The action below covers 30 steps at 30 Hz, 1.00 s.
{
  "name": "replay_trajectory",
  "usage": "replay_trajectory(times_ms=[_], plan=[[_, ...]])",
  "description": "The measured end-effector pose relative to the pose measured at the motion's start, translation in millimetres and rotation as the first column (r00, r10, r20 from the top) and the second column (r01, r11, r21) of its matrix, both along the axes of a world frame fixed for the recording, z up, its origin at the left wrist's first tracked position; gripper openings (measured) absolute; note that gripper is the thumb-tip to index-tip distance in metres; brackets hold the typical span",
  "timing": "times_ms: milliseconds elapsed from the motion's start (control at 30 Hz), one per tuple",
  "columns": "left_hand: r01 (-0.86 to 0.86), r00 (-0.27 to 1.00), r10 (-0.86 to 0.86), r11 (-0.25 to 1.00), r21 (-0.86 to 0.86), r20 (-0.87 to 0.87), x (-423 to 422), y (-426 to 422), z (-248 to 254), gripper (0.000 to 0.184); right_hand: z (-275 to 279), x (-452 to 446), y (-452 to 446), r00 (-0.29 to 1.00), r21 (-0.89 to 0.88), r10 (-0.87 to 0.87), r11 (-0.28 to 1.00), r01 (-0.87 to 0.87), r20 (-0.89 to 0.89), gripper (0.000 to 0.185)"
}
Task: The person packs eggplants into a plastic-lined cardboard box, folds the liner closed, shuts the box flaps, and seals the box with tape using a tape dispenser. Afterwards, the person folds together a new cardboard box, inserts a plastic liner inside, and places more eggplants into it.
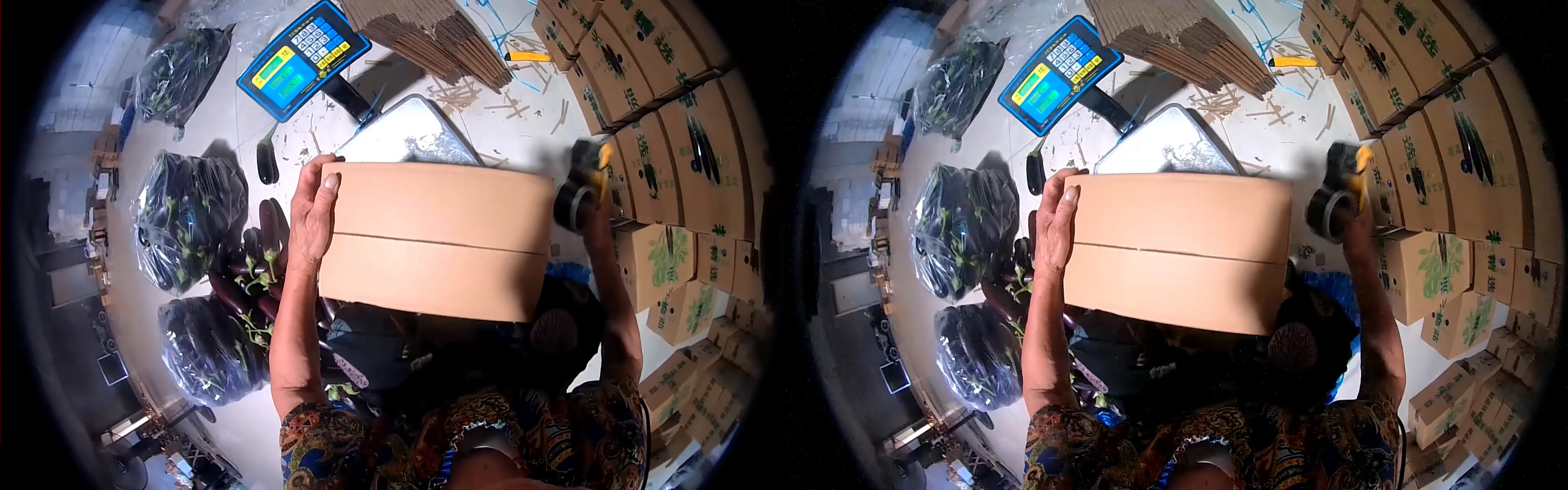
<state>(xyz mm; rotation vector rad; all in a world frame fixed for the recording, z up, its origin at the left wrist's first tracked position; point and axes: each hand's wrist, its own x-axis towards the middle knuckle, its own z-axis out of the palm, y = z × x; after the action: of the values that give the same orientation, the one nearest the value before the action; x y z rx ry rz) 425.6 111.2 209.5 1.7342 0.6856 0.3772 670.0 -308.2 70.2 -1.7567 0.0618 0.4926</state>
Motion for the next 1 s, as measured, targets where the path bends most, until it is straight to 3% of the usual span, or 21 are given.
replay_trajectory(times_ms=[33, 100, 167, 233, 267, 367, 433, 500, 633, 667, 767, 800, 900, 933, 1000], plan=[[0.005, 1.000, -0.005, 1.000, 0.018, 0.005, -0.2, 1.9, -2.6, 0.036, 24.6, 7.9, 7.7, 0.999, 0.098, -0.010, 0.995, 0.005, 0.054, 0.050], [0.008, 1.000, -0.007, 0.997, 0.074, -0.015, 0.3, 5.2, -5.4, 0.035, 85.0, 8.3, 27.0, 0.999, 0.473, -0.042, 0.880, 0.044, -0.015, 0.044], [0.023, 1.000, -0.025, 0.997, 0.073, 0.018, -2.2, 5.0, -4.9, 0.035, 146.3, -1.3, 49.1, 0.989, 0.354, -0.015, 0.934, -0.040, 0.150, 0.037], [0.049, 0.995, -0.054, 0.997, 0.057, 0.084, -3.4, 8.6, -12.2, 0.036, 184.8, -7.7, 62.8, 0.943, 0.378, 0.202, 0.878, -0.294, 0.265, 0.030], [0.034, 0.997, -0.041, 0.994, 0.099, 0.072, -3.5, 10.6, -16.3, 0.036, 192.9, -14.2, 69.9, 0.947, 0.385, 0.202, 0.876, -0.289, 0.250, 0.027], [0.020, 0.994, -0.029, 0.997, 0.080, 0.108, -4.1, 10.1, -19.2, 0.037, 202.2, -23.8, 79.2, 0.871, 0.290, 0.452, 0.822, -0.490, 0.191, 0.040], [0.009, 0.996, -0.016, 0.997, 0.083, 0.090, -5.3, 9.1, -17.2, 0.036, 226.2, -63.3, 117.4, 0.868, 0.122, 0.369, 0.896, -0.428, 0.334, 0.074], [-0.005, 0.997, -0.003, 0.996, 0.092, 0.081, -6.1, 8.2, -18.4, 0.036, 238.9, -83.3, 132.9, 0.802, 0.047, 0.464, 0.855, -0.516, 0.377, 0.085], [-0.010, 0.997, 0.000, 0.992, 0.129, 0.076, -6.1, 8.8, -19.3, 0.040, 251.8, -102.4, 156.0, 0.711, 0.020, 0.602, 0.758, -0.652, 0.364, 0.076], [-0.008, 0.997, -0.003, 0.991, 0.130, 0.080, -6.6, 9.0, -19.7, 0.041, 247.9, -102.4, 163.3, 0.579, -0.186, 0.664, 0.718, -0.671, 0.474, 0.069], [0.000, 0.996, -0.009, 0.994, 0.106, 0.091, -5.7, 11.3, -28.8, 0.042, 221.2, -101.2, 184.5, 0.260, -0.534, 0.808, 0.554, -0.638, 0.528, 0.062], [-0.002, 0.995, -0.007, 0.996, 0.094, 0.095, -4.9, 13.5, -31.9, 0.043, 223.2, -97.6, 189.9, 0.206, -0.525, 0.792, 0.550, -0.649, 0.574, 0.060], [0.004, 0.996, -0.016, 0.991, 0.131, 0.087, -5.7, 16.3, -36.9, 0.042, 227.2, -109.7, 200.9, 0.219, -0.545, 0.788, 0.569, -0.616, 0.575, 0.058], [0.010, 0.996, -0.024, 0.990, 0.142, 0.091, -3.4, 13.8, -35.4, 0.042, 230.4, -109.0, 199.3, 0.140, -0.567, 0.781, 0.552, -0.611, 0.609, 0.059], [-0.005, 0.996, -0.008, 0.989, 0.146, 0.087, -4.1, 12.8, -34.7, 0.042, 232.8, -114.7, 198.8, 0.145, -0.575, 0.779, 0.561, -0.596, 0.609, 0.058]])
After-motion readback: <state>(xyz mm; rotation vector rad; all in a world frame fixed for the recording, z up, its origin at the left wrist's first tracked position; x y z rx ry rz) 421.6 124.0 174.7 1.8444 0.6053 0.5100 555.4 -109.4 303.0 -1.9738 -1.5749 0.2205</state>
